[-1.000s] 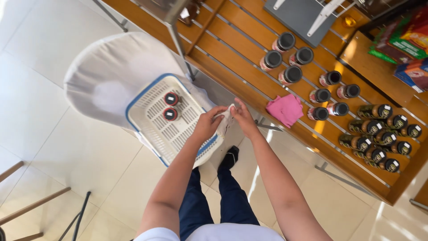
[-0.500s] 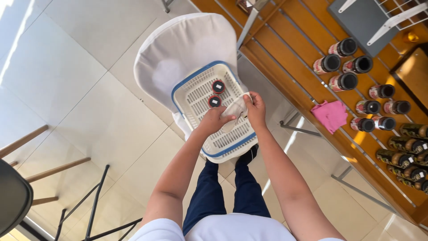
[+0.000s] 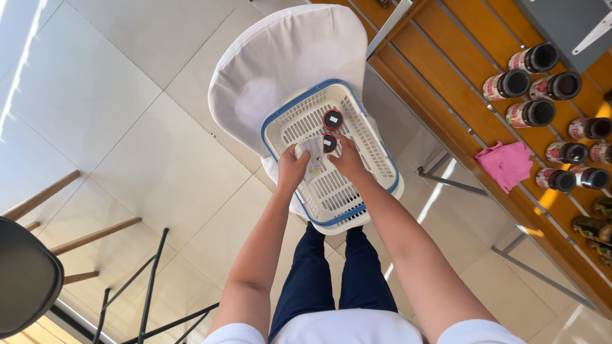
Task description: The recorder is wiping down bottled sauces and jars of spices using a cloth and organizing them between a basket and a wooden shelf.
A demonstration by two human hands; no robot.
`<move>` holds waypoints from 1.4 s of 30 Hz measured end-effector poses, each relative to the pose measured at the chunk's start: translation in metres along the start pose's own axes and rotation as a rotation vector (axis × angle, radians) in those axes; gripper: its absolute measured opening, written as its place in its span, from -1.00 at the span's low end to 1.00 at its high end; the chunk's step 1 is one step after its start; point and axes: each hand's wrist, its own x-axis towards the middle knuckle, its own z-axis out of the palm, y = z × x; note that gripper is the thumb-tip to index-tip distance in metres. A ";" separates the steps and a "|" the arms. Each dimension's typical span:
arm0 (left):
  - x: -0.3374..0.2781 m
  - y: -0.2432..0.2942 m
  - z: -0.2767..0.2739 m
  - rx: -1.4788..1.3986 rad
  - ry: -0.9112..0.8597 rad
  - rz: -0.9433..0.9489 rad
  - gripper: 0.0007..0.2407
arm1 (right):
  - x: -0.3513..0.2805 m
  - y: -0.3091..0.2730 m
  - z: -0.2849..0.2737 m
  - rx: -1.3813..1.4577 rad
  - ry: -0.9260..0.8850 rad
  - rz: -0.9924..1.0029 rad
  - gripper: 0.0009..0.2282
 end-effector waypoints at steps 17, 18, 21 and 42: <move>-0.049 0.075 -0.005 -0.128 -0.093 0.425 -0.80 | -0.061 -0.062 -0.043 0.209 0.080 -0.127 -0.35; -0.059 0.089 -0.003 -0.125 -0.163 0.561 -0.80 | -0.075 -0.071 -0.050 0.256 0.126 -0.137 -0.36; -0.083 0.113 0.015 -0.052 -0.352 0.870 -0.81 | -0.101 -0.082 -0.065 0.366 0.311 -0.231 -0.50; -0.265 0.321 -0.009 -0.230 -0.584 1.337 -0.85 | -0.305 -0.204 -0.242 0.709 0.562 -0.339 -0.64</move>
